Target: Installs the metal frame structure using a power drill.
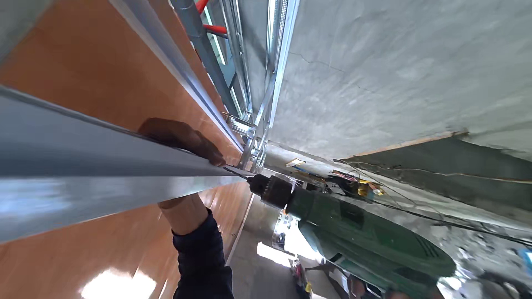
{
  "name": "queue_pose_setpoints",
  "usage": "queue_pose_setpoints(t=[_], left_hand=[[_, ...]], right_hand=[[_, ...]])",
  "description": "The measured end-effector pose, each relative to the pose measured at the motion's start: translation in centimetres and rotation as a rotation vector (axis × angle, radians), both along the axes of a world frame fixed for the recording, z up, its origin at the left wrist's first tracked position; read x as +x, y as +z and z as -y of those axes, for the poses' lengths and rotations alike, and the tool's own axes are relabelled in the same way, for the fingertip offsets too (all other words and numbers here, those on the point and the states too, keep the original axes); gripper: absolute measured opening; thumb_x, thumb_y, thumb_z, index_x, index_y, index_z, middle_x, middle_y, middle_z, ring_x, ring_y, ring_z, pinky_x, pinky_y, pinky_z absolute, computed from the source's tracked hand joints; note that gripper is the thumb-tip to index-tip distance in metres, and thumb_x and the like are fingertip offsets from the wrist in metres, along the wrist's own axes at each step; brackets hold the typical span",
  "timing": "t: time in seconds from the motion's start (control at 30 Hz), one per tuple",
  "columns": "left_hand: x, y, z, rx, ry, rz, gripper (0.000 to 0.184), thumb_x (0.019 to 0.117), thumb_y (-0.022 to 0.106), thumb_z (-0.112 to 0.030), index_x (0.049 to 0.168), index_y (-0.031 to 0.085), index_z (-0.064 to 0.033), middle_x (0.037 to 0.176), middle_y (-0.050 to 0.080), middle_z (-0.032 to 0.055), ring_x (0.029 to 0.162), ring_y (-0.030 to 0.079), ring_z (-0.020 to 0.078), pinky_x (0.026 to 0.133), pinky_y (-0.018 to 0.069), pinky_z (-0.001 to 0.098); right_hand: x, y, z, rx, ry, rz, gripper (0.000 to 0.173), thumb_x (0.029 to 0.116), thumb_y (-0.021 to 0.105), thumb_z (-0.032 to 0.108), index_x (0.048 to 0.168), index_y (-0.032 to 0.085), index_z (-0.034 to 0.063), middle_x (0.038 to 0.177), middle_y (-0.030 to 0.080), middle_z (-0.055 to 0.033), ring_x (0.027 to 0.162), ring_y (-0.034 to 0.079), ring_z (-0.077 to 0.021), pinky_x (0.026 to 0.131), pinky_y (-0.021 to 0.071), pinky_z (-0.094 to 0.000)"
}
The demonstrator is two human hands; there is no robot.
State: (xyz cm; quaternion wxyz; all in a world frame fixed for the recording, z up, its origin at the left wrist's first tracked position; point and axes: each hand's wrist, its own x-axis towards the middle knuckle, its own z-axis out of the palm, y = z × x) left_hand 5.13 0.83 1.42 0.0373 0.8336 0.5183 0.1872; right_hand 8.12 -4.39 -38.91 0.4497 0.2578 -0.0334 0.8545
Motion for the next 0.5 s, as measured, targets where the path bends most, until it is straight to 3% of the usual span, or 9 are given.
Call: queue_pose_setpoints(t=[0.17, 0.37, 0.5], left_hand=[[-1.4, 1.4, 0.8, -0.03, -0.038, -0.017, 0.048, 0.0883, 0.071, -0.049, 0.113, 0.064, -0.0091, 0.088, 0.071, 0.0061, 0.076, 0.071, 0.023, 0.069, 0.063, 0.0405], [-1.9, 0.7, 0.8, 0.025, -0.059, 0.056, 0.049, 0.0858, 0.073, -0.048, 0.109, 0.062, -0.0072, 0.086, 0.068, 0.0067, 0.073, 0.07, 0.0241, 0.067, 0.0631, 0.0407], [-2.4, 0.8, 1.0, 0.017, -0.066, 0.105, 0.045, 0.0882, 0.07, -0.045, 0.105, 0.062, -0.0048, 0.086, 0.068, 0.0096, 0.075, 0.071, 0.0267, 0.068, 0.0627, 0.0421]], right_hand=[[-0.2, -0.2, -0.1, 0.017, -0.028, 0.038, 0.038, 0.0874, 0.08, 0.016, 0.123, 0.068, 0.0232, 0.111, 0.076, 0.006, 0.1, 0.073, -0.0093, 0.094, 0.0592, -0.0313], [0.0, 0.3, -0.4, 0.008, -0.016, 0.028, 0.04, 0.0867, 0.08, 0.013, 0.124, 0.07, 0.0249, 0.113, 0.076, 0.0098, 0.104, 0.071, -0.0046, 0.096, 0.0579, -0.027], [-1.6, -0.9, 0.1, 0.067, -0.037, -0.001, 0.042, 0.0881, 0.081, 0.021, 0.127, 0.066, 0.0187, 0.113, 0.076, 0.0014, 0.102, 0.073, -0.013, 0.094, 0.0597, -0.0339]])
